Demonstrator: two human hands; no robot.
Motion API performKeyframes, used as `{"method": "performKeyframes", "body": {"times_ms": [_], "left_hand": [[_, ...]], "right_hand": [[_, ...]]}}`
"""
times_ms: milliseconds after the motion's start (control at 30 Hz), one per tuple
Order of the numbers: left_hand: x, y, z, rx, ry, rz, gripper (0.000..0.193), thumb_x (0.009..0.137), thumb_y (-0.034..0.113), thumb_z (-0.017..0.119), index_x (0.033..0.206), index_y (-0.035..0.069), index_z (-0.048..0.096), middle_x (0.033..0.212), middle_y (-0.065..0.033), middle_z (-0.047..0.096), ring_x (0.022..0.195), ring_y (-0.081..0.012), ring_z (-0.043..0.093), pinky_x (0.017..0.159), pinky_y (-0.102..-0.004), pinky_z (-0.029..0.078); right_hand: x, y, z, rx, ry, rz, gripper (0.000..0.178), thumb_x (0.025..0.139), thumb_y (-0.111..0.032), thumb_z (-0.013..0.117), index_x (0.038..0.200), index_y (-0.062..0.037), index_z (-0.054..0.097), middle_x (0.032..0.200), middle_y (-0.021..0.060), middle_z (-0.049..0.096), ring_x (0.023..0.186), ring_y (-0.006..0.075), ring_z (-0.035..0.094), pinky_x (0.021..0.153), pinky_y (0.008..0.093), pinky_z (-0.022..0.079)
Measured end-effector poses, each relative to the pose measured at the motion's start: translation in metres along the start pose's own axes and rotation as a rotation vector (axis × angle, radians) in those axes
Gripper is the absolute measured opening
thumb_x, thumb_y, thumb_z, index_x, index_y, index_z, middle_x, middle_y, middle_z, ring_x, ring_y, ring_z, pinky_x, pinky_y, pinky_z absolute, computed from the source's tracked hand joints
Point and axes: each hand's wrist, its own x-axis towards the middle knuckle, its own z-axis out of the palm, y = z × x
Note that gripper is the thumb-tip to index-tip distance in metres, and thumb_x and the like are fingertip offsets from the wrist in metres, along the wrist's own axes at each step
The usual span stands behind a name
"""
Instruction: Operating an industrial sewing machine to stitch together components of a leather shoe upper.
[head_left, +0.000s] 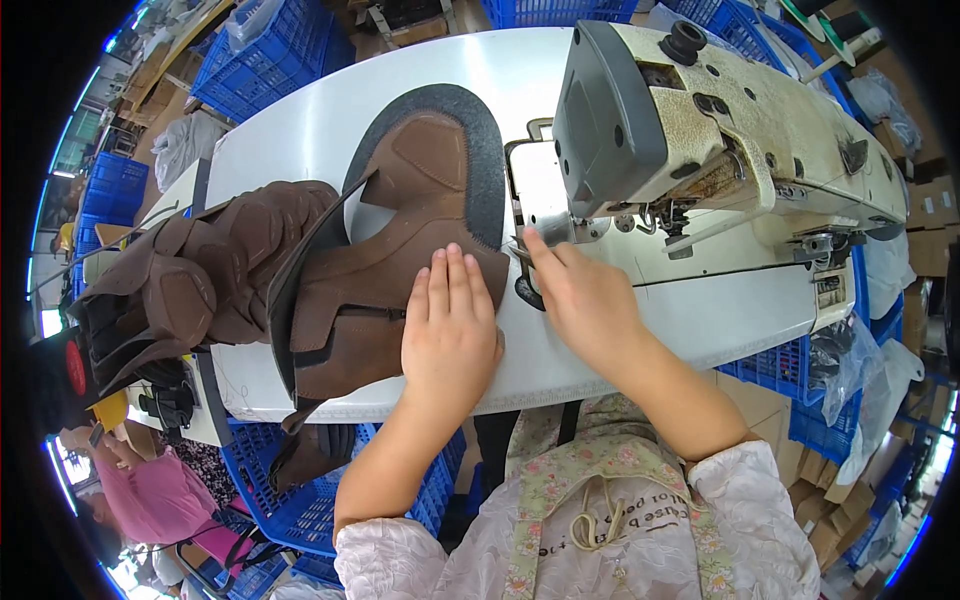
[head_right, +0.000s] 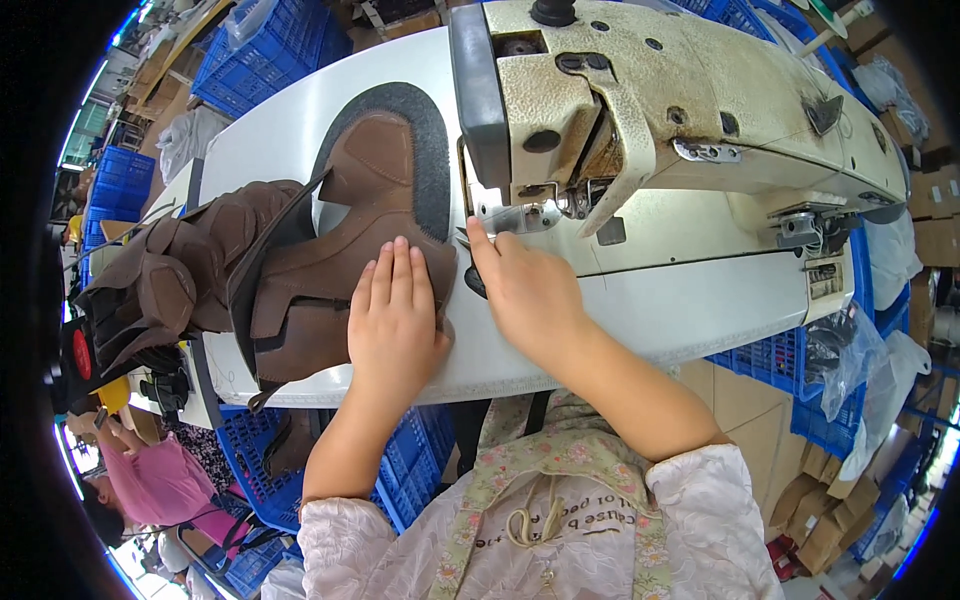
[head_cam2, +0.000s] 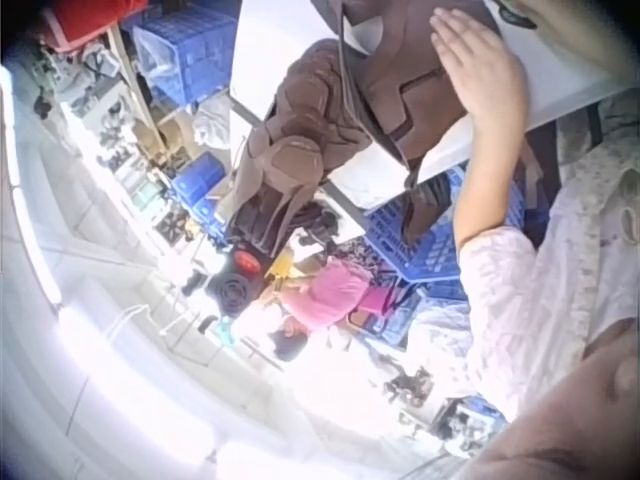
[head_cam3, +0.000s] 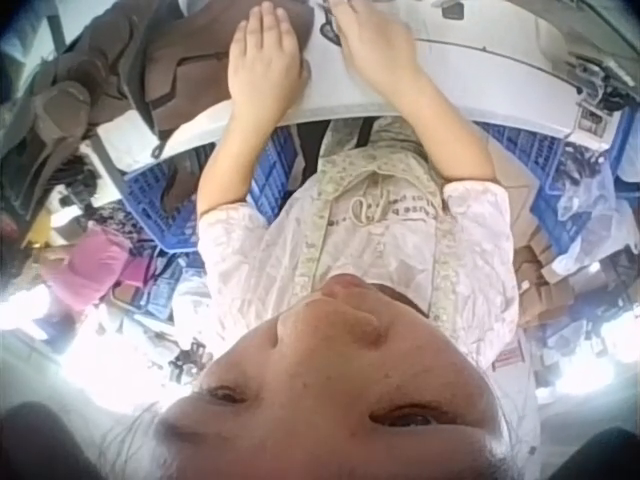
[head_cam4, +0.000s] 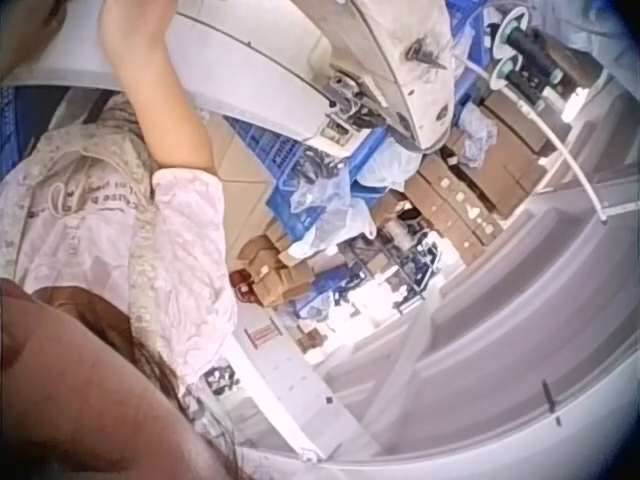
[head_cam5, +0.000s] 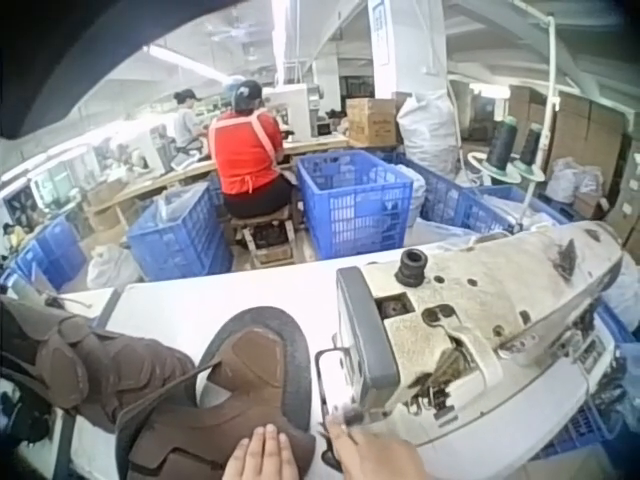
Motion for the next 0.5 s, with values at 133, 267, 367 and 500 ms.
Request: {"method": "performKeyframes", "body": {"times_ms": [133, 267, 367, 500], "left_hand": [[-0.001, 0.000, 0.003, 0.020, 0.009, -0.006, 0.062, 0.071, 0.016, 0.062, 0.126, -0.012, 0.056, 0.133, -0.0272, 0.057, 0.127, -0.0369, 0.054, 0.110, -0.0471, 0.040], [0.000, 0.002, 0.009, 0.048, 0.010, -0.006, 0.066, 0.068, 0.017, 0.066, 0.127, -0.010, 0.056, 0.134, -0.0263, 0.057, 0.128, -0.0361, 0.053, 0.111, -0.0467, 0.039], [0.001, 0.005, 0.009, 0.103, 0.015, -0.006, 0.067, 0.067, 0.017, 0.066, 0.128, -0.009, 0.056, 0.132, -0.0268, 0.058, 0.127, -0.0369, 0.054, 0.111, -0.0466, 0.039], [0.000, 0.003, 0.005, 0.102, 0.061, -0.021, 0.066, 0.066, 0.014, 0.067, 0.128, -0.005, 0.058, 0.130, -0.0243, 0.060, 0.124, -0.0359, 0.056, 0.109, -0.0467, 0.040]], "right_hand": [[0.005, -0.006, 0.004, -0.033, -0.052, 0.013, 0.050, 0.083, -0.006, 0.057, 0.132, 0.0032, 0.055, 0.081, 0.0114, 0.059, 0.065, 0.0283, 0.064, 0.056, 0.0408, 0.051], [0.013, -0.010, 0.001, -0.025, -0.100, 0.069, 0.049, 0.083, -0.006, 0.057, 0.132, 0.0024, 0.055, 0.083, 0.0124, 0.062, 0.068, 0.0291, 0.066, 0.058, 0.0411, 0.052], [0.012, -0.008, -0.003, -0.043, -0.149, 0.099, 0.046, 0.086, -0.008, 0.056, 0.131, 0.0007, 0.056, 0.085, 0.0130, 0.064, 0.070, 0.0293, 0.067, 0.060, 0.0412, 0.053], [-0.008, -0.006, -0.028, 0.130, 0.061, 0.114, 0.045, 0.090, -0.014, 0.061, 0.132, -0.0006, 0.055, 0.086, 0.0122, 0.064, 0.069, 0.0277, 0.066, 0.060, 0.0411, 0.053]]}}
